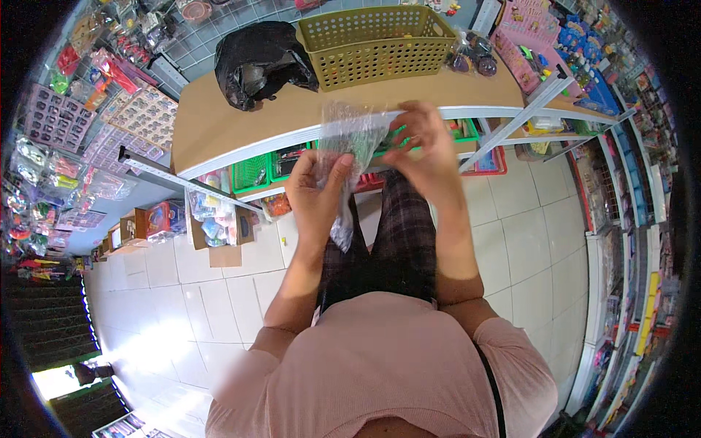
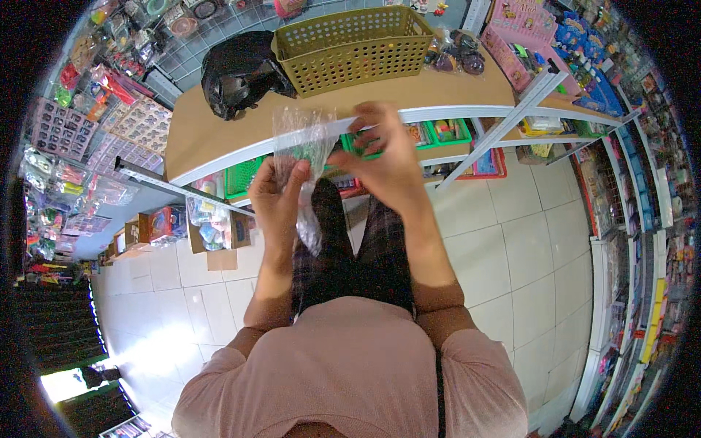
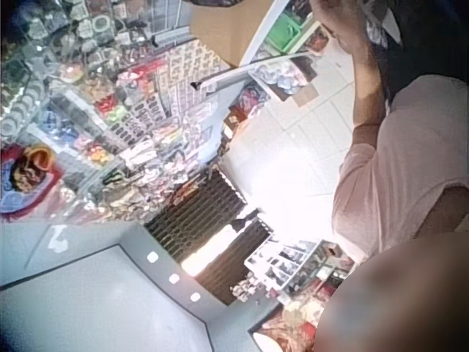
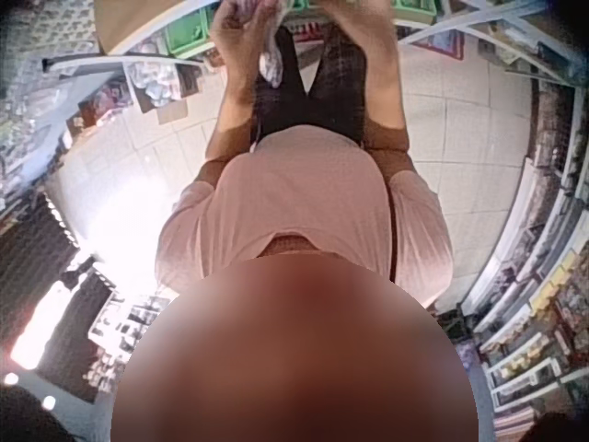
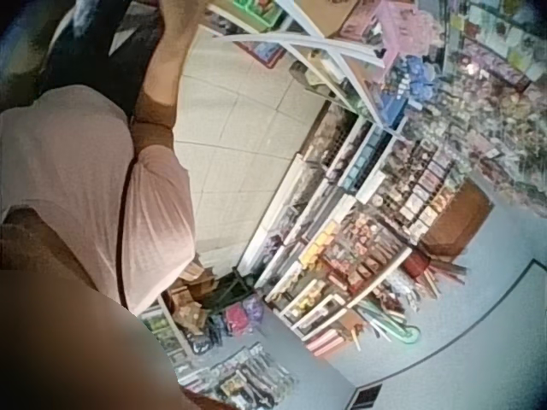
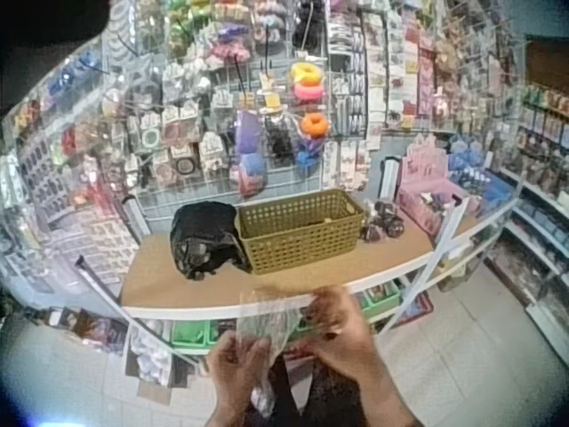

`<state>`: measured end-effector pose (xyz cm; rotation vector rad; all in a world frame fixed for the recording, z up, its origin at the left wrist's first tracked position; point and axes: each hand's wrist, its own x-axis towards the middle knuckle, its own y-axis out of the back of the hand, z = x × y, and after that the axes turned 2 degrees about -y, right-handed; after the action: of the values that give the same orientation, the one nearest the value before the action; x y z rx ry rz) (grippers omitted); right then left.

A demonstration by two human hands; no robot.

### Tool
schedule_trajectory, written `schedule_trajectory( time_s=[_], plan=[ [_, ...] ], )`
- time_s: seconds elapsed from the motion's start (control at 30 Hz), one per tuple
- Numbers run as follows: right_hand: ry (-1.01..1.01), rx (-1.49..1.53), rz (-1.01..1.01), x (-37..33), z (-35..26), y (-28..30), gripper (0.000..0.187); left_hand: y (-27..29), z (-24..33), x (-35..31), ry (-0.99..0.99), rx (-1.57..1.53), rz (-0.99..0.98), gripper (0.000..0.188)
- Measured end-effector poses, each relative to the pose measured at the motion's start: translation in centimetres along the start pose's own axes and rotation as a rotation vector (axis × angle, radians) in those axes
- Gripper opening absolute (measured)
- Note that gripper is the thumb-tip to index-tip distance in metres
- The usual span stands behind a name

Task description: Packing a plastic toy into a clear plastic bag and securing it.

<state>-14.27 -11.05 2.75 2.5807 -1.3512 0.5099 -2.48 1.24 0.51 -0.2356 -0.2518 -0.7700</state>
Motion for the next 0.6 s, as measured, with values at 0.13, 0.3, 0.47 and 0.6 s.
schedule_trajectory(
  time_s=[0.13, 0.3, 0.47, 0.6],
  plan=[
    [-0.138, 0.046, -0.163, -0.7, 0.1, -2.2, 0.035, -1.1, -0.1, 0.2, -0.179, 0.01, 0.07, 0.009],
    [-0.097, 0.018, -0.043, 0.3, 0.0, -1.7, 0.02, -0.3, 0.9, -0.4, -0.008, 0.014, 0.071, 0.009],
    [-0.111, 0.273, -0.035, -0.3, 1.0, -2.7, 0.047, -0.2, 0.5, -0.6, -0.056, 0.046, 0.19, 0.007],
    [-0.14, 0.005, -0.386, -1.2, 0.1, -3.3, 0.025, -0.2, -0.3, -0.4, -0.221, 0.021, 0.241, 0.009]
  ],
)
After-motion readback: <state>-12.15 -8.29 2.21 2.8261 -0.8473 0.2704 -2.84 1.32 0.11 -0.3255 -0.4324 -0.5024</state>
